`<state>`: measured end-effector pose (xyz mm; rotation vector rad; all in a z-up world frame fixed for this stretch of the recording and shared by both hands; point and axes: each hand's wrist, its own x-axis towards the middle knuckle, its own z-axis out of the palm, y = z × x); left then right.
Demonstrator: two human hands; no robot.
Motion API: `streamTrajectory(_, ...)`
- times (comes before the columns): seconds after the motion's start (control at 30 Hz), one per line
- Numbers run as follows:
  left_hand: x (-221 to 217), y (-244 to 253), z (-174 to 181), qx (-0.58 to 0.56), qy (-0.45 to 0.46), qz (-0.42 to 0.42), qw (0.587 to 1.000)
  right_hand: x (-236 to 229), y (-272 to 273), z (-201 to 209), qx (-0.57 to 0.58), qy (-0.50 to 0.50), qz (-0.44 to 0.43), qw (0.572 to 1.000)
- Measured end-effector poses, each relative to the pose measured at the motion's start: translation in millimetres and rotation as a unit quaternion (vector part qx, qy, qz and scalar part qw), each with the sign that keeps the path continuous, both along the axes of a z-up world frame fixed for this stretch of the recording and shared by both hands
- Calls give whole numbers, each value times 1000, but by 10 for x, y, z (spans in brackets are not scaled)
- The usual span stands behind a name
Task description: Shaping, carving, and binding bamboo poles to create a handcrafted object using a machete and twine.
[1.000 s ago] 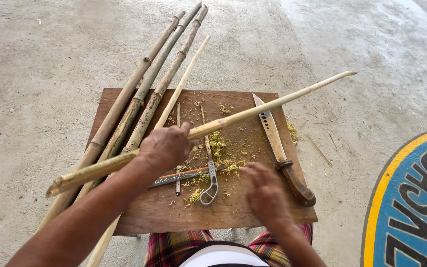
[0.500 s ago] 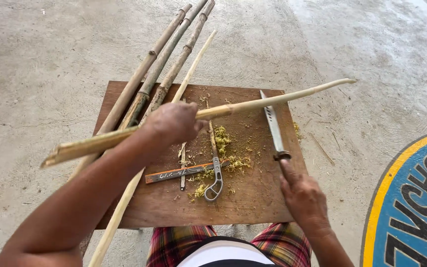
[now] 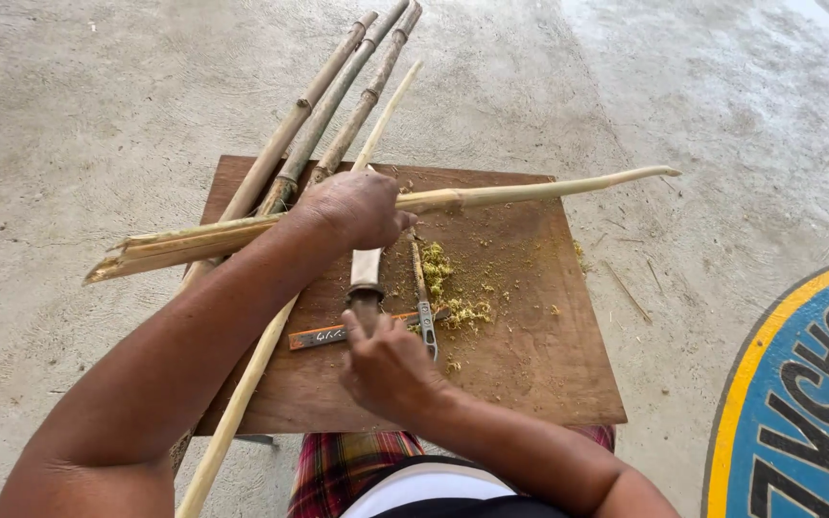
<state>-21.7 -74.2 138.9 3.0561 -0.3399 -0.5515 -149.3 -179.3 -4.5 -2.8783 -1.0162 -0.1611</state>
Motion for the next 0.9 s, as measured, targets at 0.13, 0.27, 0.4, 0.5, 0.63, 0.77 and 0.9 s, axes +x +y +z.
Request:
streamTrajectory(0.13,-36,47,-145,-9,22,4,1000,-33,298,141,-57,80,43,994)
streamTrajectory(0.27,-234,29,-457,-77,17,25,997,-26,220,21,86,95,97,987)
streamTrajectory(0.4,-573,8,-797,-113,13,45,992,146,-205,-70,129,119,105,979)
streamTrajectory(0.5,-805,-12,-1066,-147,23,74,986,221,-478,138,24,259,68,963)
streamTrajectory(0.63,-1225,77,-1458,-129,-2,74,989,511,-678,476,38,333,90,938)
streamTrajectory(0.77,-1704,88,-1318,-149,-8,99,984,1014,-488,481,173,314,49,932)
streamTrajectory(0.9,-1831,71,-1450,-190,15,141,971,1673,117,-95,225,51,200,952)
